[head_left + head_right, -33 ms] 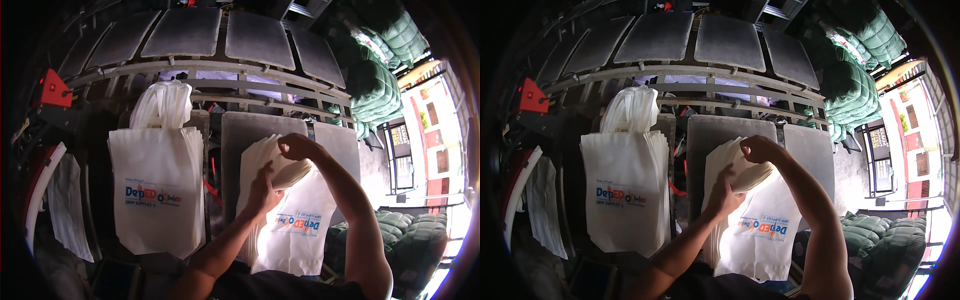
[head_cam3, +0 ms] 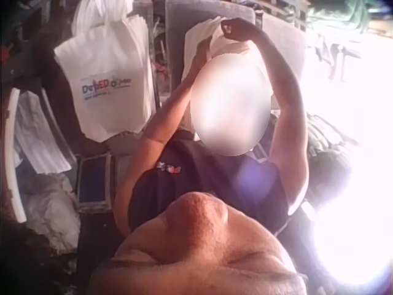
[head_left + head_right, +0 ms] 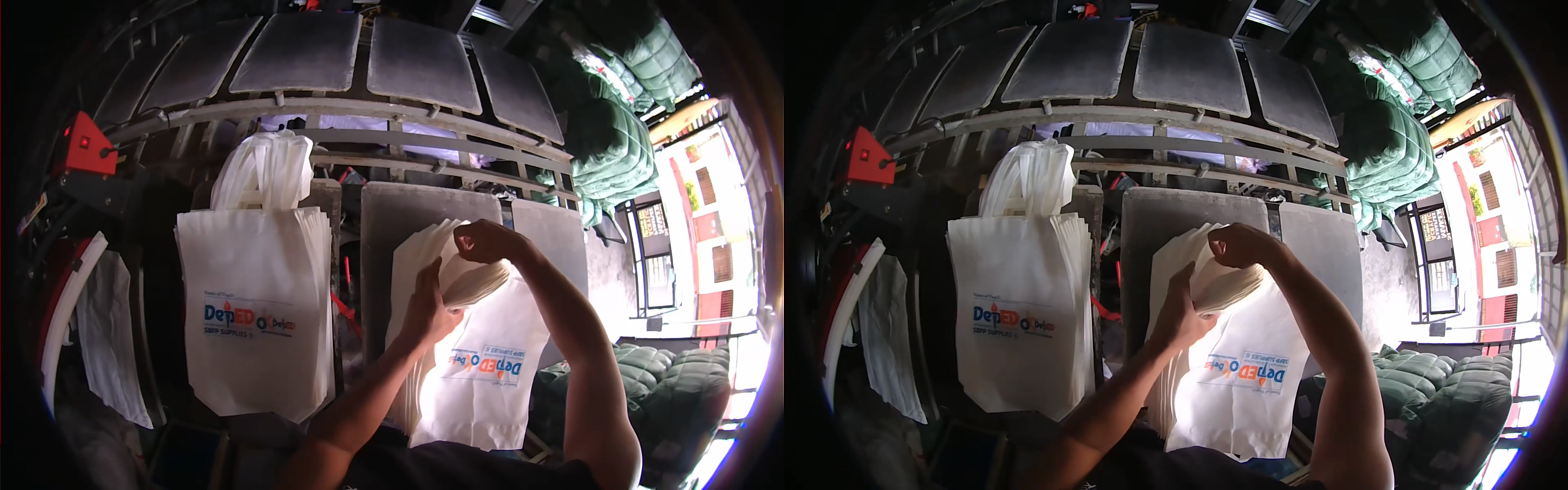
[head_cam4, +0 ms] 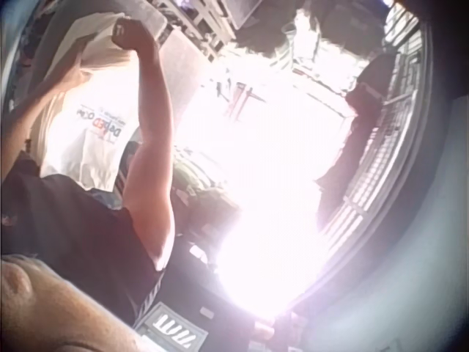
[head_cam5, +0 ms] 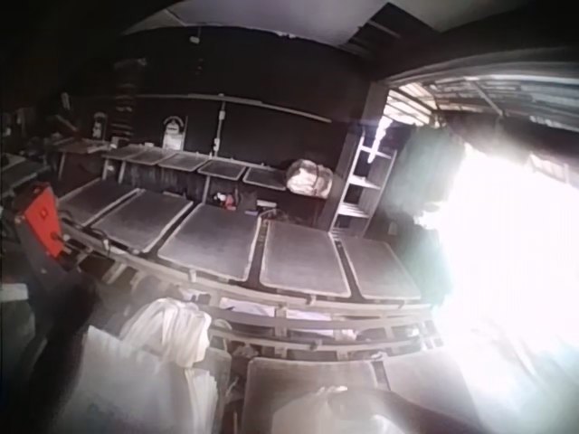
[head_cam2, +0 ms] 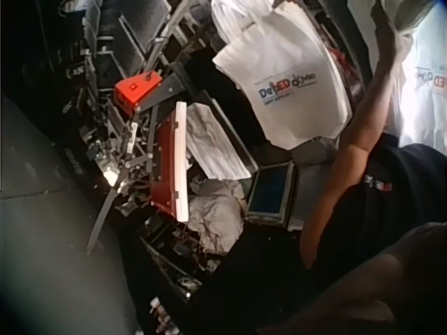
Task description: The person uses a heat press machine on a white bag, then unpacks a stack of white bags from plastic, aligns them, and stacks them on a table.
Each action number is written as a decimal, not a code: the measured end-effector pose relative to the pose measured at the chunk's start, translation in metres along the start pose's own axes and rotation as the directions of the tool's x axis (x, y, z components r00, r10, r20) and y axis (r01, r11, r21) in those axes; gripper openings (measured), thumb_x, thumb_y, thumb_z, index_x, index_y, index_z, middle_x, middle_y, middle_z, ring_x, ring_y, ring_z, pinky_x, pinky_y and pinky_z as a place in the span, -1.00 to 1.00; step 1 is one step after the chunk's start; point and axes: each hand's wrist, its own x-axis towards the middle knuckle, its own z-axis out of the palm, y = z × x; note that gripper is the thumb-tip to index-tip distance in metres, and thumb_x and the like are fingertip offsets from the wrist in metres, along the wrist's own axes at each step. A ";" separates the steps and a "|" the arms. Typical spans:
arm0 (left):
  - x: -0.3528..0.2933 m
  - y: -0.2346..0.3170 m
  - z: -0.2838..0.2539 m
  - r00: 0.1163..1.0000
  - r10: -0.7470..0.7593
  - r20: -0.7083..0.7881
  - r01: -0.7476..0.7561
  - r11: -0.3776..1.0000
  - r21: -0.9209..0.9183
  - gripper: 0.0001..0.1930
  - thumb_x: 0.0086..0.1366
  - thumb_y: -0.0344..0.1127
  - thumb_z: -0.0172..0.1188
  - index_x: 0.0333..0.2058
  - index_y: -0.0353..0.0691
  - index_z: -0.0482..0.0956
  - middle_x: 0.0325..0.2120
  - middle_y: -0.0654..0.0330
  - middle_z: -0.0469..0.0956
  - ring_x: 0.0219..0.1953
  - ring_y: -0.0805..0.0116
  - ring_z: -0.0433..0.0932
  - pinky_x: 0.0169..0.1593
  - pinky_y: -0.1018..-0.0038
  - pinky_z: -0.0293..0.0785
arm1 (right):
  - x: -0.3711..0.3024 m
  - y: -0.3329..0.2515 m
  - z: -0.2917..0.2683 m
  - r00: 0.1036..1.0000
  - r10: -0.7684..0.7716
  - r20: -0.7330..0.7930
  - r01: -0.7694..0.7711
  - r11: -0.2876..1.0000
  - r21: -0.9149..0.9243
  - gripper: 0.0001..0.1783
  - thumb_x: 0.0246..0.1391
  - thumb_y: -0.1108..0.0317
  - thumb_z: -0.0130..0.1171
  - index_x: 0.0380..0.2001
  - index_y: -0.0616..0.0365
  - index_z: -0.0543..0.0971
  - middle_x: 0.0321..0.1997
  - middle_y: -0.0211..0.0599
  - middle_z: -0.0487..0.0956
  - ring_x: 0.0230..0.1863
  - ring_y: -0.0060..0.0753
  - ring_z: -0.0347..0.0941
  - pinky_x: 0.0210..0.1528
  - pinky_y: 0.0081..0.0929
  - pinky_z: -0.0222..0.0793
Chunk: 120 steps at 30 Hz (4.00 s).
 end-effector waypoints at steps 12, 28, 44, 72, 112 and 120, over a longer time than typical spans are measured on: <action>-0.003 -0.004 0.007 0.956 -0.048 0.289 0.031 0.998 0.063 -0.64 0.05 -0.33 0.41 -0.17 -0.29 0.57 -0.24 -0.05 0.57 -0.18 -0.10 0.55 -0.04 0.10 0.53 | 0.021 0.020 0.014 0.994 0.041 -0.103 -0.059 0.982 -0.181 -0.67 -0.06 0.31 0.44 -0.17 0.00 0.62 -0.17 -0.27 0.62 -0.07 -0.10 0.59 0.00 -0.15 0.52; 0.000 -0.006 0.006 0.965 0.001 0.264 -0.010 0.999 0.033 -0.60 0.01 -0.35 0.46 -0.12 -0.27 0.64 0.04 -0.04 0.47 0.10 -0.10 0.42 0.15 0.13 0.46 | 0.012 0.032 0.025 0.871 -0.265 -0.414 0.215 0.963 -0.165 -0.78 -0.14 0.34 0.44 -0.36 0.01 0.63 -0.24 -0.24 0.62 -0.13 0.01 0.57 -0.11 -0.12 0.52; 0.003 -0.009 0.004 0.995 0.013 0.103 -0.032 0.983 0.182 -0.54 -0.02 -0.26 0.50 -0.12 -0.26 0.62 0.11 -0.07 0.47 0.10 -0.10 0.48 0.12 0.12 0.49 | -0.005 0.006 0.002 0.987 -0.088 -0.135 0.090 0.996 0.011 -0.86 -0.05 0.33 0.34 -0.53 0.10 0.58 -0.42 -0.20 0.66 -0.31 -0.06 0.62 -0.24 -0.17 0.54; -0.007 0.015 -0.004 0.972 0.069 0.225 -0.103 0.984 0.144 -0.59 -0.03 -0.33 0.48 -0.13 -0.15 0.66 -0.21 0.14 0.67 -0.21 0.08 0.64 -0.04 0.21 0.54 | 0.003 -0.009 -0.001 0.981 0.192 -0.032 -0.176 0.945 0.276 -0.79 0.21 0.33 0.17 -0.18 0.18 0.66 -0.32 -0.20 0.72 -0.56 -0.40 0.66 -0.42 -0.39 0.60; 0.002 0.001 0.012 0.942 -0.076 0.328 0.054 0.996 0.077 -0.58 0.03 -0.26 0.43 -0.12 -0.28 0.62 -0.10 0.03 0.63 -0.18 -0.03 0.68 -0.06 0.20 0.64 | -0.004 0.001 -0.015 0.916 0.327 0.233 -0.373 0.909 0.188 -0.66 0.07 0.34 0.18 -0.05 0.12 0.54 -0.49 -0.16 0.69 -0.53 -0.22 0.63 -0.40 -0.33 0.60; -0.010 0.006 0.011 0.982 0.130 0.134 -0.154 0.971 0.184 -0.59 -0.06 -0.29 0.46 -0.21 -0.24 0.58 -0.18 0.06 0.57 -0.04 0.04 0.55 0.14 0.22 0.46 | 0.023 0.033 0.019 0.982 0.056 -0.181 -0.101 0.964 -0.245 -0.64 -0.04 0.39 0.22 -0.10 -0.05 0.56 -0.12 -0.08 0.63 -0.06 0.08 0.59 -0.04 -0.03 0.52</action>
